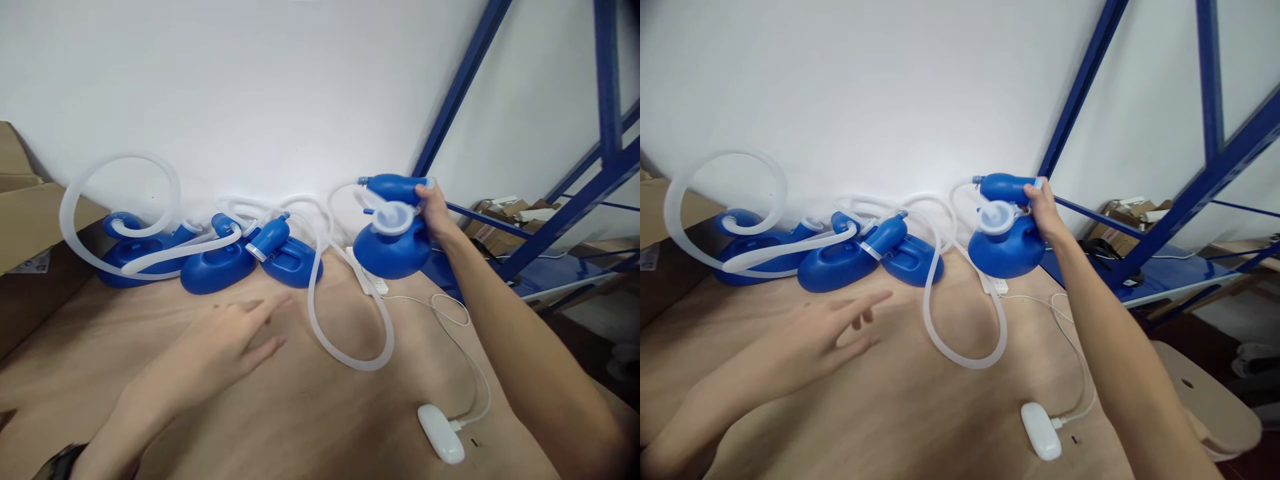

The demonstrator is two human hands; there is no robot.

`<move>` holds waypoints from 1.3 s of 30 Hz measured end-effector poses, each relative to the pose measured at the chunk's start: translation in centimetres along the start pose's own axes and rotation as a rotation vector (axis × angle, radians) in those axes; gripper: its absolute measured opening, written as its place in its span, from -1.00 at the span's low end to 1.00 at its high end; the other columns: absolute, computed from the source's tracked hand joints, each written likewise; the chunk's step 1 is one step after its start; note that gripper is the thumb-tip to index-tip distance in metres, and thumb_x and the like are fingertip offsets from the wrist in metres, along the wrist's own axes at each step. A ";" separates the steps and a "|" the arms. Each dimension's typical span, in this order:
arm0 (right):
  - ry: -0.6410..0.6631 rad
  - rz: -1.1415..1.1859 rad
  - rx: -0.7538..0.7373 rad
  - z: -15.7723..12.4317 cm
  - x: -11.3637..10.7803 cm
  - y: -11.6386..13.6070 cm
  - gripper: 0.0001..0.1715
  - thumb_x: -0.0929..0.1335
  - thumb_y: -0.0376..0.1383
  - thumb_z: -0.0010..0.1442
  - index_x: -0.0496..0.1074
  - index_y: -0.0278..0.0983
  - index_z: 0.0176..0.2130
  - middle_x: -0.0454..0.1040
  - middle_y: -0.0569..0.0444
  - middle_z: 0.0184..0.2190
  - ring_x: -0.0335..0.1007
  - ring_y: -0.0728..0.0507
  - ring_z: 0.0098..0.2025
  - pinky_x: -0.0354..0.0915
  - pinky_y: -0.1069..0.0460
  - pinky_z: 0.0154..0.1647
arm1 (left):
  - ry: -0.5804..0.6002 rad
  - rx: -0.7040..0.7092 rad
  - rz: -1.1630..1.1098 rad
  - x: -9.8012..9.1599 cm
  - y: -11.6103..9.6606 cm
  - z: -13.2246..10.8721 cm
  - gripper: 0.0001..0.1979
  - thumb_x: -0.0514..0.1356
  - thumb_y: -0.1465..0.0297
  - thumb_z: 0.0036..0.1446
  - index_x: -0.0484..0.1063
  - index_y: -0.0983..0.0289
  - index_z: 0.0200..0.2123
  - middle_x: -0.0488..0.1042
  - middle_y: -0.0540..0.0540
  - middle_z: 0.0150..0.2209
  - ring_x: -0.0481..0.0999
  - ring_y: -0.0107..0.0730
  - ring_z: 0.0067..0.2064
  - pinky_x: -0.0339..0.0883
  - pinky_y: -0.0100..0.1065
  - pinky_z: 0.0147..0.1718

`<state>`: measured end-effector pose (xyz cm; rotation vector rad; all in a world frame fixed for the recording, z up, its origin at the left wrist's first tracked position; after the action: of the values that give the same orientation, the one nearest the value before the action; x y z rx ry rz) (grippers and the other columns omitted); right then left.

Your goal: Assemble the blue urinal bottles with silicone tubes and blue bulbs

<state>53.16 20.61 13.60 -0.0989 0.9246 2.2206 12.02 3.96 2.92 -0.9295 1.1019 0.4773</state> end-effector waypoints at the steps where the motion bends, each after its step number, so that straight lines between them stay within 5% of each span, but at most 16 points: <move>1: 0.010 0.005 0.020 -0.9 0.2 -0.4 -0.67 0.30 0.01 0.39 0.26 -0.16 -0.25 0.30 0.14 -0.42 0.34 -0.03 -0.39 0.33 -0.05 -0.30 | -0.046 -0.016 -0.097 -0.4 -0.5 1.6 -0.41 0.16 0.06 0.36 0.32 0.03 0.40 0.65 0.10 -0.06 0.66 -0.12 -0.15 0.51 -0.18 -0.12; 3: -0.025 0.007 0.063 -2.6 0.1 -0.9 -0.64 0.35 0.04 0.34 0.24 -0.16 -0.20 0.31 0.13 -0.36 0.35 -0.08 -0.32 0.36 -0.09 -0.20 | -0.112 -0.040 -0.330 -0.3 -1.5 5.4 -0.27 0.22 -0.05 0.28 0.26 0.09 0.42 0.62 0.15 0.03 0.66 -0.12 -0.13 0.54 -0.16 -0.12; 7: -0.139 0.030 0.132 -5.4 0.3 0.3 -0.56 0.36 0.11 0.30 0.20 -0.13 -0.12 0.35 0.10 -0.27 0.39 -0.20 -0.19 0.38 -0.17 -0.04 | -0.234 -0.014 -0.561 1.9 -3.7 12.9 -0.03 0.34 -0.01 0.18 0.05 0.16 0.53 0.27 0.34 0.43 0.46 0.16 0.29 0.43 0.03 0.18; 11: -0.027 0.057 0.157 -7.5 2.8 4.2 -0.46 0.41 0.16 0.24 0.24 -0.10 -0.04 0.43 0.08 -0.25 0.47 -0.25 -0.18 0.42 -0.21 -0.03 | -0.485 -0.047 -0.845 3.1 -3.0 17.0 0.07 0.44 0.08 0.12 -0.05 0.22 0.51 0.30 0.39 0.40 0.38 0.17 0.37 0.28 0.11 0.33; 14: 0.071 0.117 0.251 -10.1 4.8 5.9 -0.33 0.46 0.17 0.19 0.19 -0.10 0.04 0.47 0.09 -0.23 0.51 -0.23 -0.23 0.47 -0.17 -0.13 | -0.620 -0.166 -1.076 4.1 -1.0 17.7 0.13 0.49 0.10 0.07 -0.14 0.18 0.48 0.35 0.36 0.37 0.42 0.07 0.35 0.28 0.04 0.34; 19: 0.118 0.202 0.274 -13.4 7.1 7.3 -0.27 0.47 0.12 0.22 0.13 -0.13 0.13 0.54 -0.01 -0.06 0.57 -0.19 -0.23 0.50 -0.10 -0.23 | -0.892 -0.266 -0.966 3.1 -0.1 16.4 0.25 0.50 0.19 0.04 -0.33 0.17 0.50 -0.06 0.40 0.53 0.06 0.04 0.54 0.03 -0.02 0.47; 22: 0.077 0.141 0.221 -13.5 7.5 7.6 -0.43 0.35 0.12 0.35 0.18 -0.16 0.11 0.53 -0.10 0.05 0.59 -0.20 -0.21 0.49 -0.12 -0.18 | -1.023 -0.329 -0.717 1.5 -0.9 14.9 -0.04 0.40 0.28 0.14 -0.03 0.24 0.47 0.07 0.42 0.40 0.06 0.14 0.51 0.01 0.06 0.47; 25: 0.058 0.027 0.174 -13.2 8.0 7.5 -0.53 0.27 0.11 0.41 0.24 -0.17 0.05 0.56 -0.12 0.02 0.59 -0.22 -0.25 0.46 -0.17 -0.13 | -0.991 -0.372 -0.587 0.8 -1.4 14.3 -0.38 0.32 0.34 0.20 0.32 0.22 0.32 0.16 0.34 0.26 0.22 0.16 0.41 0.08 0.12 0.43; 28: 0.040 -0.007 0.139 -13.2 8.2 7.3 -0.60 0.28 0.08 0.41 0.25 -0.15 0.00 0.59 -0.11 -0.02 0.59 -0.23 -0.28 0.44 -0.18 -0.14 | -0.852 -0.339 -0.677 1.1 -1.3 14.7 -0.45 0.25 0.35 0.27 0.34 0.24 0.31 0.12 0.34 0.28 0.25 0.09 0.41 0.18 0.06 0.40; 32: 0.012 -0.007 0.150 -13.7 8.0 7.0 -0.67 0.31 0.03 0.40 0.22 -0.11 -0.04 0.60 -0.02 -0.12 0.57 -0.20 -0.36 0.42 -0.11 -0.26 | -0.687 -0.238 -0.760 0.7 -2.3 14.9 -0.53 0.13 0.26 0.40 0.36 0.09 0.34 -0.06 0.25 0.45 -0.06 0.09 0.55 0.01 0.08 0.47; 36: 0.039 -0.136 0.050 -14.4 7.8 8.2 -0.71 0.29 0.00 0.42 0.25 -0.11 -0.04 0.60 0.02 -0.20 0.55 -0.23 -0.35 0.38 -0.08 -0.34 | -0.512 -0.200 -0.753 1.2 -3.2 15.0 -0.34 0.41 0.04 0.14 0.45 0.04 0.28 -0.16 0.19 0.51 -0.28 0.35 0.57 -0.02 0.21 0.46; 39: 0.070 -0.297 -0.056 -15.1 8.4 9.4 -0.66 0.24 0.02 0.46 0.34 -0.14 0.00 0.63 -0.07 -0.18 0.58 -0.31 -0.26 0.34 -0.09 -0.38 | -0.511 -0.257 -0.778 2.4 -2.0 15.4 -0.24 0.45 -0.06 0.03 0.45 0.11 0.23 0.05 0.30 0.43 -0.17 0.33 0.55 0.12 0.19 0.41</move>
<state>37.97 11.24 5.23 -0.3213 0.8264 1.9770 22.83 15.34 3.80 -1.2825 0.1717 0.1833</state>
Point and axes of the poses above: each hand's wrist, its own z-axis towards the middle knuckle, its own x-axis out of the palm, y = z × x, the point moved 10 cm from there along z, towards the middle knuckle
